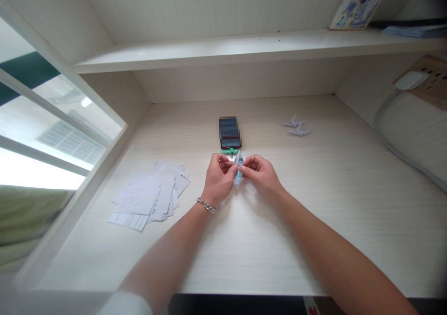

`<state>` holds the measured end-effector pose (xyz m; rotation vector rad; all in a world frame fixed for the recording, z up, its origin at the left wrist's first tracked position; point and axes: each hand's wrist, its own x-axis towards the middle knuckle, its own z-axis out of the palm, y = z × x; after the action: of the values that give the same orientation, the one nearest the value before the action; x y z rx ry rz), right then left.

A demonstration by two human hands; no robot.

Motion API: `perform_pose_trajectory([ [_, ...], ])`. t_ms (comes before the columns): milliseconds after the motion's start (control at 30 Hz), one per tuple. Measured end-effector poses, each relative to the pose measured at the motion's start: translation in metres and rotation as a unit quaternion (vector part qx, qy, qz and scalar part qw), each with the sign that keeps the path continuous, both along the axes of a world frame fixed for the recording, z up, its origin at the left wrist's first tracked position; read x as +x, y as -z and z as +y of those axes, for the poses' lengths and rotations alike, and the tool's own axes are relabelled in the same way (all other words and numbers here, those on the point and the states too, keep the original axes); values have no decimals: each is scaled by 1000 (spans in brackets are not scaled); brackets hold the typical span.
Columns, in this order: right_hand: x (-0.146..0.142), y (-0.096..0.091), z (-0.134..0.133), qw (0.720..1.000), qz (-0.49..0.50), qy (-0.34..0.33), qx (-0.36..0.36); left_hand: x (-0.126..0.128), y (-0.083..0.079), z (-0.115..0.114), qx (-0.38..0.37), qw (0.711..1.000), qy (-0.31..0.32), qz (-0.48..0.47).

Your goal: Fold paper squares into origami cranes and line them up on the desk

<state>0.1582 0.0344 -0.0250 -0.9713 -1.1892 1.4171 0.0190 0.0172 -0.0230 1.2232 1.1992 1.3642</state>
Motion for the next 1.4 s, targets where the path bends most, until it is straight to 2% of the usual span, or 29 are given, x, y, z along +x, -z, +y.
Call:
perform_pose_trajectory([
  [233, -1, 0, 0, 997, -39, 28, 58, 1, 1, 1, -10, 1000, -27, -13],
  [433, -3, 1, 0, 1000, -3, 12, 22, -1, 0, 0, -22, 998, -35, -39],
  [633, 2, 1, 4, 999, 12, 42, 18, -5, 2, 2, -35, 997, 16, -67],
  [767, 4, 1, 4, 999, -19, 44, -12, -5, -1, 1, -24, 998, -11, -54],
  [833, 4, 0, 2, 992, -85, 88, 28, -5, -2, 1, -15, 998, -34, -44],
  [933, 3, -5, -3, 964, -186, 140, 130, -3, -3, 0, 1, 997, -65, -30],
  [1033, 0, -7, -7, 957, -213, 103, 170, -1, -3, -1, 21, 997, -75, -24],
  [1133, -2, -5, -8, 974, -180, 49, 129, 0, -2, -3, 30, 998, -51, -11],
  [1233, -2, -2, -5, 986, -141, 25, 90, -1, -1, -2, 27, 999, -18, 0],
  [1333, 0, 2, -2, 991, -114, 25, 66, -3, 0, 0, 25, 999, -20, 7],
  [1400, 0, 3, -1, 997, -76, 11, 27, -6, 0, 1, 23, 999, -26, 27],
])
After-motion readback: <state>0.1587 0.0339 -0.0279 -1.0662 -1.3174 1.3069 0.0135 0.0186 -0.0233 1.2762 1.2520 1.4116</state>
